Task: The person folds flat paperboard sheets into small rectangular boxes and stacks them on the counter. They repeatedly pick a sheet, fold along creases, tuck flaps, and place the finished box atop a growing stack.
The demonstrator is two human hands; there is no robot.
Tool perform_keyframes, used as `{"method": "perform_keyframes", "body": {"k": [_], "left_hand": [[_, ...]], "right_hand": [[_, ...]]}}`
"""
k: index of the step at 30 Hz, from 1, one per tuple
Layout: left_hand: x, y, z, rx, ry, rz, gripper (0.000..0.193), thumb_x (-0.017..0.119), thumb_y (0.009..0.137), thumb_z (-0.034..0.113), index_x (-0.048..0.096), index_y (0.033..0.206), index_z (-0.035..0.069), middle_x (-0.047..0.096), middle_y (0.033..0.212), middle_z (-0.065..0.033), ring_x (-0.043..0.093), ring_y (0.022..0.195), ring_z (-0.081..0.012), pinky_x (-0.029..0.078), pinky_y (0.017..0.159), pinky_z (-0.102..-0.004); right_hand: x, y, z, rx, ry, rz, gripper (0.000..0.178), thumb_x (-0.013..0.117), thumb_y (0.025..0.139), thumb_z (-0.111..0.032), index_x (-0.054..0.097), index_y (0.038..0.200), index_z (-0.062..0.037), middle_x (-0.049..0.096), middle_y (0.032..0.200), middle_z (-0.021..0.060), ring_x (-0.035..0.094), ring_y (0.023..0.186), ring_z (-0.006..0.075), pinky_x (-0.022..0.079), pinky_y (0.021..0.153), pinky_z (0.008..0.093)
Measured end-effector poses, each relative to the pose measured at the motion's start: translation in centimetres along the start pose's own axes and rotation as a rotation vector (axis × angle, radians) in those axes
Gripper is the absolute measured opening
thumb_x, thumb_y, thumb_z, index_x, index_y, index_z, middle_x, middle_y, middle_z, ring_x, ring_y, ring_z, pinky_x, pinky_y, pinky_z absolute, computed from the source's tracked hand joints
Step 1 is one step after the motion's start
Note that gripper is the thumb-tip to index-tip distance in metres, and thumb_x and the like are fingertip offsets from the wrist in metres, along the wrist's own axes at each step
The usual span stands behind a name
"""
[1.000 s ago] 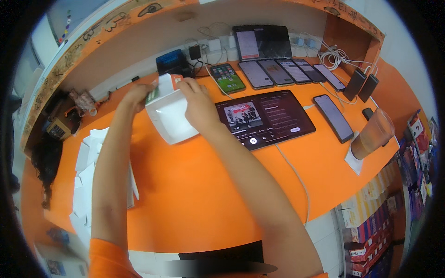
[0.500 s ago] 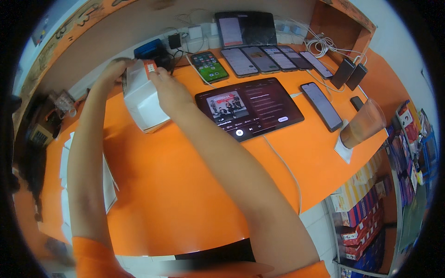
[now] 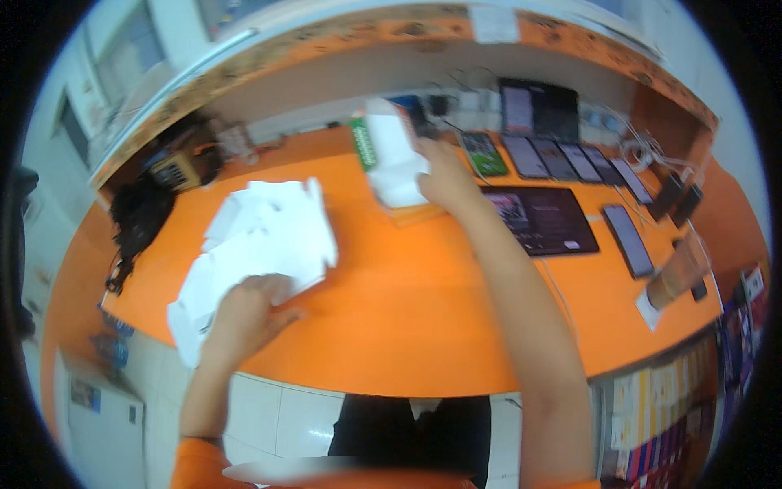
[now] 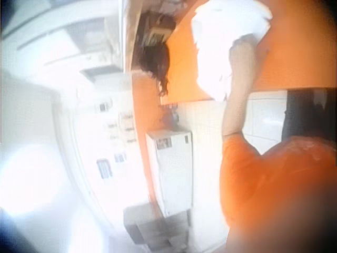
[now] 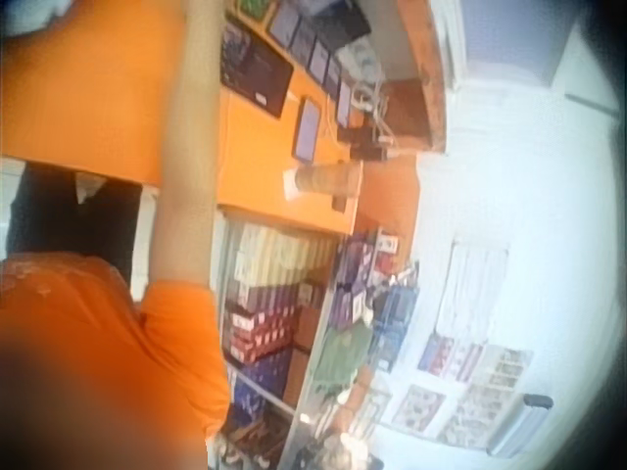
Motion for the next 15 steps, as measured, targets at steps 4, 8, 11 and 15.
{"method": "perform_keyframes", "body": {"k": [4, 8, 11, 15], "left_hand": [[1.6, -2.6, -1.6, 0.047, -0.139, 0.218, 0.027, 0.072, 0.082, 0.021, 0.067, 0.103, 0.004, 0.068, 0.105, -0.0152, 0.064, 0.096, -0.0342, 0.052, 0.084, -0.0402], [2.4, -3.2, -2.3, 0.056, -0.118, 0.295, 0.025, 0.07, 0.082, 0.015, 0.069, 0.105, 0.004, 0.069, 0.103, -0.0134, 0.065, 0.094, -0.0323, 0.052, 0.083, -0.0385], [1.4, -3.3, -2.7, 0.129, -0.134, 0.446, 0.022, 0.072, 0.08, 0.013, 0.069, 0.099, 0.004, 0.069, 0.088, -0.0108, 0.065, 0.084, -0.0298, 0.053, 0.074, -0.0385], [-0.6, -3.8, -4.3, 0.034, -0.195, 0.67, 0.013, 0.072, 0.079, 0.01, 0.071, 0.091, 0.004, 0.067, 0.073, -0.0089, 0.064, 0.069, -0.0277, 0.052, 0.064, -0.036]], "right_hand": [[-2.6, -5.1, -5.9, -0.01, 0.282, -0.073, 0.042, 0.057, 0.082, -0.005, 0.054, 0.124, 0.0011, 0.056, 0.122, 0.022, 0.061, 0.103, 0.0339, 0.047, 0.093, 0.0394], [-5.3, -11.3, -11.8, -0.121, 0.288, -0.117, 0.033, 0.056, 0.085, -0.004, 0.058, 0.118, 0.0016, 0.06, 0.115, 0.0181, 0.064, 0.093, 0.0282, 0.049, 0.084, 0.0358], [-6.2, -15.8, -14.4, -0.089, 0.35, -0.158, 0.025, 0.056, 0.087, -0.002, 0.062, 0.112, 0.0015, 0.064, 0.108, 0.0152, 0.065, 0.091, 0.0244, 0.049, 0.082, 0.0328], [-5.3, -20.2, -15.6, 0.024, 0.499, -0.237, 0.018, 0.057, 0.089, -0.002, 0.065, 0.106, 0.0016, 0.067, 0.099, 0.013, 0.066, 0.088, 0.0208, 0.051, 0.083, 0.0307]]}}
Point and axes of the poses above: each hand's wrist, its own y-axis towards the middle knuckle, its own x-axis out of the palm, z = x × y, the point moved 6 cm from there along y, towards the middle knuckle
